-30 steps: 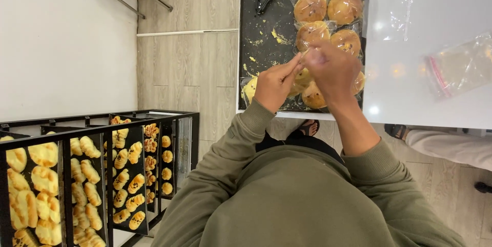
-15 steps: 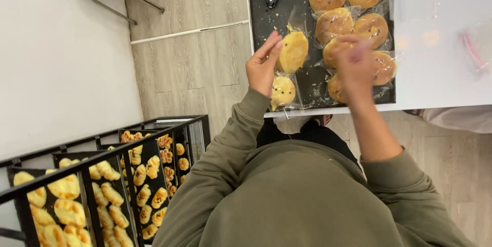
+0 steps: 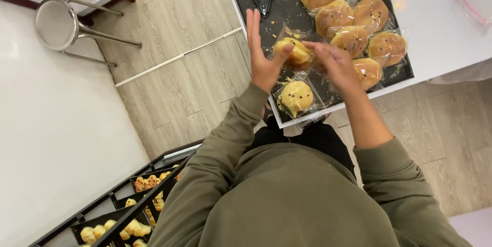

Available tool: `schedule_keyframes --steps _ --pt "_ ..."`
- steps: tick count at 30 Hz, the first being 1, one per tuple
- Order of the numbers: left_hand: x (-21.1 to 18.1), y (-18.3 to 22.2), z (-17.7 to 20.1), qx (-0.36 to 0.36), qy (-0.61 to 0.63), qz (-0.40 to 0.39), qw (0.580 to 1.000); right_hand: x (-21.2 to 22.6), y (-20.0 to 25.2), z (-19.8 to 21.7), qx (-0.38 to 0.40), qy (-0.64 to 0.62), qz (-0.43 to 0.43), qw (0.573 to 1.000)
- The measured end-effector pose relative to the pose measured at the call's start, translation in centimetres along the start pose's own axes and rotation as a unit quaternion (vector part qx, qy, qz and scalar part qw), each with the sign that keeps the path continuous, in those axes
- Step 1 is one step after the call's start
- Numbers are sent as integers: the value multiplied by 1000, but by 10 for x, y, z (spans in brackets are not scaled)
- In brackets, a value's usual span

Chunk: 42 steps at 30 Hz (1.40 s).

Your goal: The person places round buns into individual plastic bags by hand and then arranges the bags on a black tray.

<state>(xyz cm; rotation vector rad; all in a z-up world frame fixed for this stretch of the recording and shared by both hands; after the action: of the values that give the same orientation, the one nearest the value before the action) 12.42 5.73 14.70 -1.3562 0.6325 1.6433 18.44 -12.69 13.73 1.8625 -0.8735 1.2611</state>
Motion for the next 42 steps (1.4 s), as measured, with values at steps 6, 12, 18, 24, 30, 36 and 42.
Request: schedule_keyframes --steps 6,12,18,24,30,36,42 --pt "50 -18 -30 177 137 83 971 -7 3 26 -21 -60 -59 996" --pt "90 -22 -38 163 19 14 986 -55 0 72 -159 33 10 987" --pt "127 -19 -7 121 21 93 988 -59 18 78 -192 21 -40 980" --pt "119 -10 -10 136 41 100 985 -76 6 44 -51 125 29 990" --pt "122 -13 4 145 50 98 983 -79 -7 40 -118 105 47 986" --pt "130 0 14 143 -1 113 983 -64 -7 30 -138 68 66 986" --pt "134 11 19 136 -55 150 978 -81 -5 30 -152 96 67 981"
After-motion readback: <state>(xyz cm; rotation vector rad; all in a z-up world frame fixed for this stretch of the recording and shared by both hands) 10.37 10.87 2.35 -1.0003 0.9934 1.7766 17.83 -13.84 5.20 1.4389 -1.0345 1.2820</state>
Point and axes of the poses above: each hand's wrist, its own y-axis away from the middle knuckle, its own z-axis out of the back of the hand, x = y × z, the point moved 5 cm from there along -y, towards the middle knuckle, and after that the axes turned 13 degrees about -y, right-handed, at the moved point
